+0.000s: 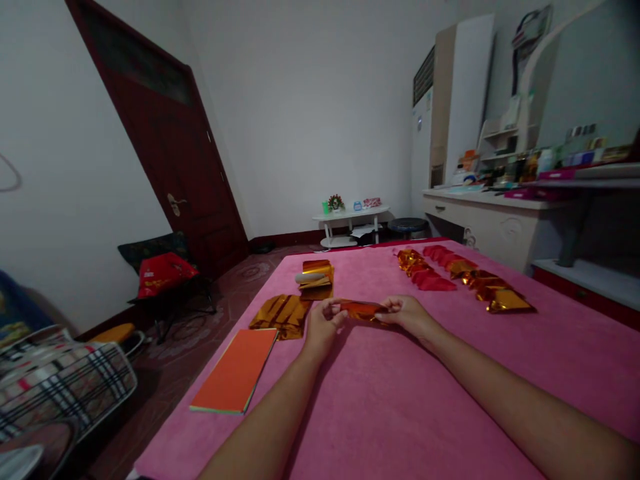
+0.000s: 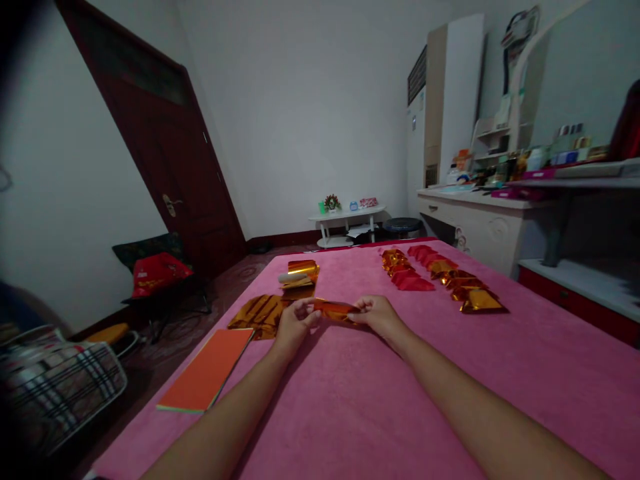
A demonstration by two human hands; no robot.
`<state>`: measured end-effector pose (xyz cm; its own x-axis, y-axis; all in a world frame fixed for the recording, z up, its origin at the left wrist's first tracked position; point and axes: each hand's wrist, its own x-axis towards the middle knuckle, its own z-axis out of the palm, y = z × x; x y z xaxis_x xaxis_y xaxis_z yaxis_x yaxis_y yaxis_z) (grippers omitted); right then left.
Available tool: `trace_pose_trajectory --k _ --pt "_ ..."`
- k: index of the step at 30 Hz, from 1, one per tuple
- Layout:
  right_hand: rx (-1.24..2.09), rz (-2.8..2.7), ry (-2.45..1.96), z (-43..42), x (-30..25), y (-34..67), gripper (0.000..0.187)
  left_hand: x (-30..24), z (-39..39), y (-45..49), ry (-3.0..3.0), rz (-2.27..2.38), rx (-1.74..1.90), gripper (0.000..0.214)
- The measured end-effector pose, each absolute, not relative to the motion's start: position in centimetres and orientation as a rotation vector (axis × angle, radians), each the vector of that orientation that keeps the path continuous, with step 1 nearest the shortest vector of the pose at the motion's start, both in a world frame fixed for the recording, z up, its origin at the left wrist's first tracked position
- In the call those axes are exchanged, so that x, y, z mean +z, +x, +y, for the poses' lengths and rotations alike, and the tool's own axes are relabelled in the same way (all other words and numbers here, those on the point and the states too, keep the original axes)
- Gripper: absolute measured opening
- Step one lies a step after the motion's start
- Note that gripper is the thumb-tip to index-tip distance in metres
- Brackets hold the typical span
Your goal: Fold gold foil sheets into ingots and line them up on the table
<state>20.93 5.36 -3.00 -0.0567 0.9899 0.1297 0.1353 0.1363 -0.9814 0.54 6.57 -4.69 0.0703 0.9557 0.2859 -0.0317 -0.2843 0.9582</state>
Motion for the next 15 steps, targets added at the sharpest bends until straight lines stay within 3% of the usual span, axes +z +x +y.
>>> trace_pose_trajectory --k 5,12,15 --pt "1.089 -1.333 -1.145 4.9 -2.7 20.8 0.031 -4.2 6.0 0.3 1.435 0.936 1.451 0.044" --pt "1.167 -1.372 -1.103 5.1 -2.9 20.8 0.025 -2.8 4.8 0.5 1.922 0.958 1.487 0.016" --pt "1.185 -1.383 -1.105 5.2 -2.9 20.8 0.023 -2.8 4.9 0.4 2.094 0.93 1.437 0.019"
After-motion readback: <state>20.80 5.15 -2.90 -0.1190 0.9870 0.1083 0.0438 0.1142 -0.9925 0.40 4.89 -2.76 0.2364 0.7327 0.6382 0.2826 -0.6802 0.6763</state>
